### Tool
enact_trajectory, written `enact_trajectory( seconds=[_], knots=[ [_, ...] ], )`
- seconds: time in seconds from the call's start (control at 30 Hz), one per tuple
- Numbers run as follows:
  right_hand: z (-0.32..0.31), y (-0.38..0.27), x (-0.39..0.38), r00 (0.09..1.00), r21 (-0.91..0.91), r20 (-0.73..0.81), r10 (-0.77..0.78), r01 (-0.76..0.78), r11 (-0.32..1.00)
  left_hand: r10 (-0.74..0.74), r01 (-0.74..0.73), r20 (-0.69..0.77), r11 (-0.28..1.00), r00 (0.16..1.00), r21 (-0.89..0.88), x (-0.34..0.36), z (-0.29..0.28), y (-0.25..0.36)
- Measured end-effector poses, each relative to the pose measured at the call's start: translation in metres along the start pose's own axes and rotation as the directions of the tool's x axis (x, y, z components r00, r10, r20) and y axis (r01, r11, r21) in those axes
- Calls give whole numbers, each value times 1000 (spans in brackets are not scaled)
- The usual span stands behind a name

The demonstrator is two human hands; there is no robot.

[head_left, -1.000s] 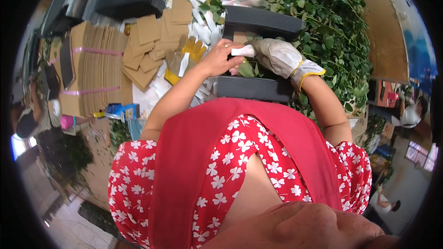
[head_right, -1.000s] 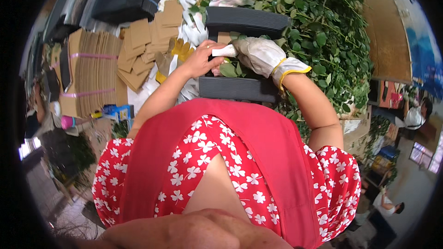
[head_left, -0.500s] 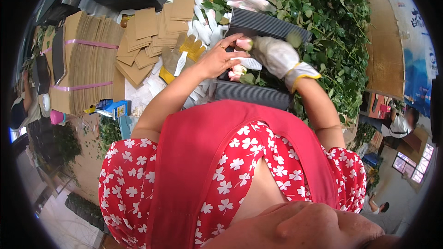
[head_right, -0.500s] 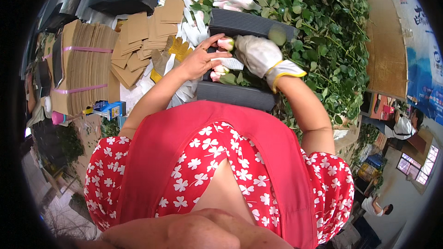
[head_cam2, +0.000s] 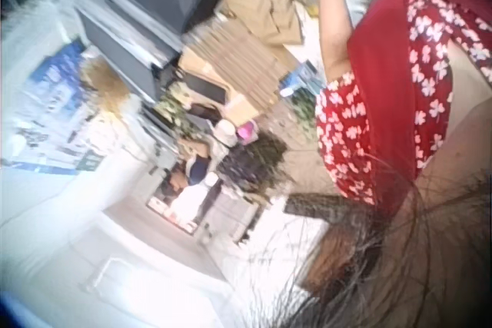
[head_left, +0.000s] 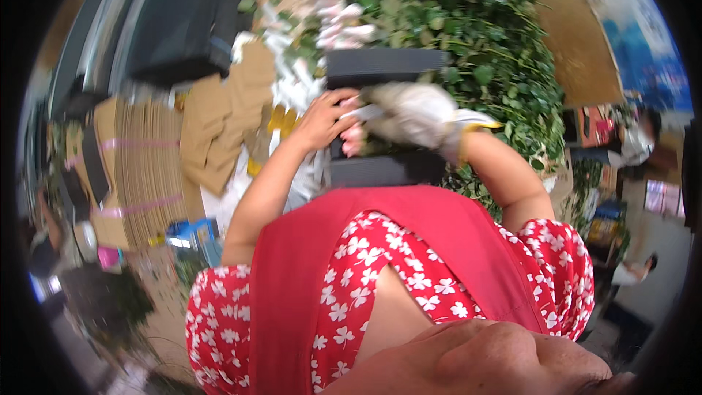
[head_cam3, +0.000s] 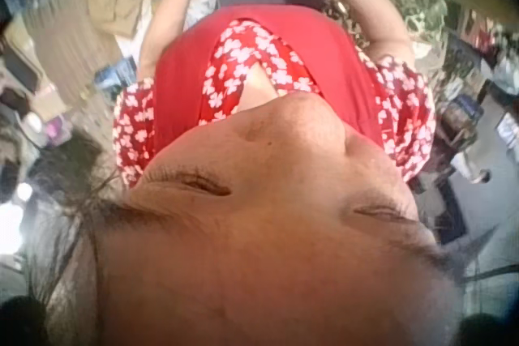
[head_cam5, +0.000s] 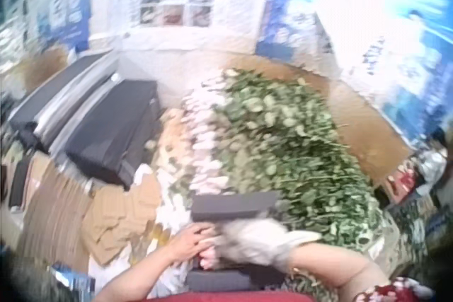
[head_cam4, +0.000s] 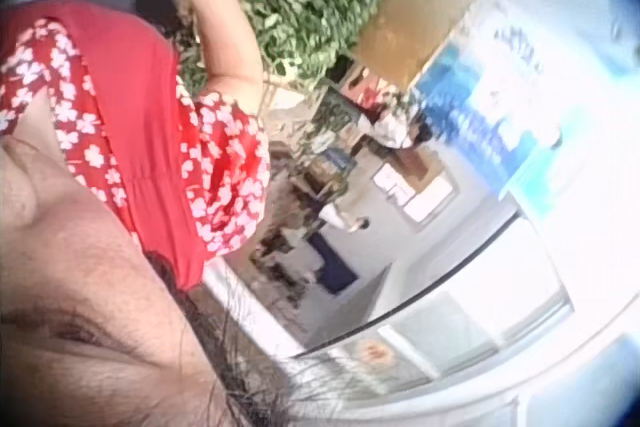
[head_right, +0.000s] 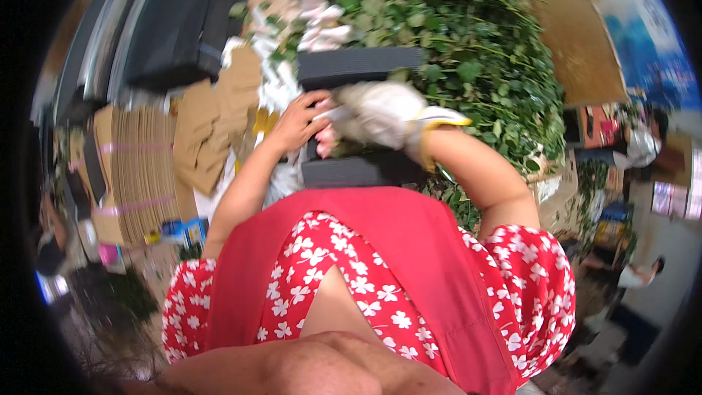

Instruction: The person arranges white roses and green leaves into black plastic trays. They pick up the flowers and leaves, place them into the trays, and adjust their positions. The person also handles cardboard pieces and a plastic bag during the process.

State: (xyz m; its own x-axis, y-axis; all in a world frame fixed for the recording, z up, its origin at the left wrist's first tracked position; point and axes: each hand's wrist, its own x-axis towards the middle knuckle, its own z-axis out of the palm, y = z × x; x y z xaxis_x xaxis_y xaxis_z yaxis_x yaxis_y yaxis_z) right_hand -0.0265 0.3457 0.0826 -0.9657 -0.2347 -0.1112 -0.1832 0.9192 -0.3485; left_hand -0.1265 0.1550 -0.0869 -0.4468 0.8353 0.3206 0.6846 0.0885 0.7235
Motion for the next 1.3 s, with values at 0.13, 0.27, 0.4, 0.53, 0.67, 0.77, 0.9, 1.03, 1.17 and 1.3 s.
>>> enact_trajectory(
  seconds=[0.13, 0.27, 0.4, 0.53, 0.67, 0.77, 0.9, 1.03, 1.17, 1.3],
  knots=[
    [-8, -17, 26, 921, -210, 383, 76, 7, 978, -23, 23, 12, 1000, 1000, 9, 4, -2, 4],
    [31, -20, 37, 970, -150, 242, -31, 69, 986, -194, 191, 26, 918, 981, -349, 2, -15, 34],
    [18, 36, -14, 974, 254, -218, -54, 110, 961, -263, 272, 114, 960, 958, -63, 12, -14, 22],
    [4, 64, -86, 867, -221, -320, 383, -461, 859, -164, 162, -20, 984, 986, -75, 9, -5, 23],
    [-34, 103, -88, 867, 22, 180, 464, -475, 880, -143, 141, -13, 987, 990, -82, 12, -8, 27],
    [-91, 152, -25, 680, -120, -709, 188, -379, 918, -188, 190, 36, 979, 982, -72, 15, -12, 27],
    [-123, 268, 67, 660, -329, -549, 514, -735, 593, -185, 192, 109, 980, 977, -60, 25, -17, 30],
    [-124, 378, 115, 681, -280, -241, 692, -731, 623, -212, 220, 119, 974, 970, -60, 25, -19, 32],
    [-184, 414, 147, 802, -385, 79, 592, -523, 760, -257, 267, 132, 961, 958, -67, 26, -23, 42],
    [-282, 364, 95, 797, -209, -259, 545, -597, 774, -235, 243, 138, 969, 962, -41, 28, -23, 42]
  ],
)
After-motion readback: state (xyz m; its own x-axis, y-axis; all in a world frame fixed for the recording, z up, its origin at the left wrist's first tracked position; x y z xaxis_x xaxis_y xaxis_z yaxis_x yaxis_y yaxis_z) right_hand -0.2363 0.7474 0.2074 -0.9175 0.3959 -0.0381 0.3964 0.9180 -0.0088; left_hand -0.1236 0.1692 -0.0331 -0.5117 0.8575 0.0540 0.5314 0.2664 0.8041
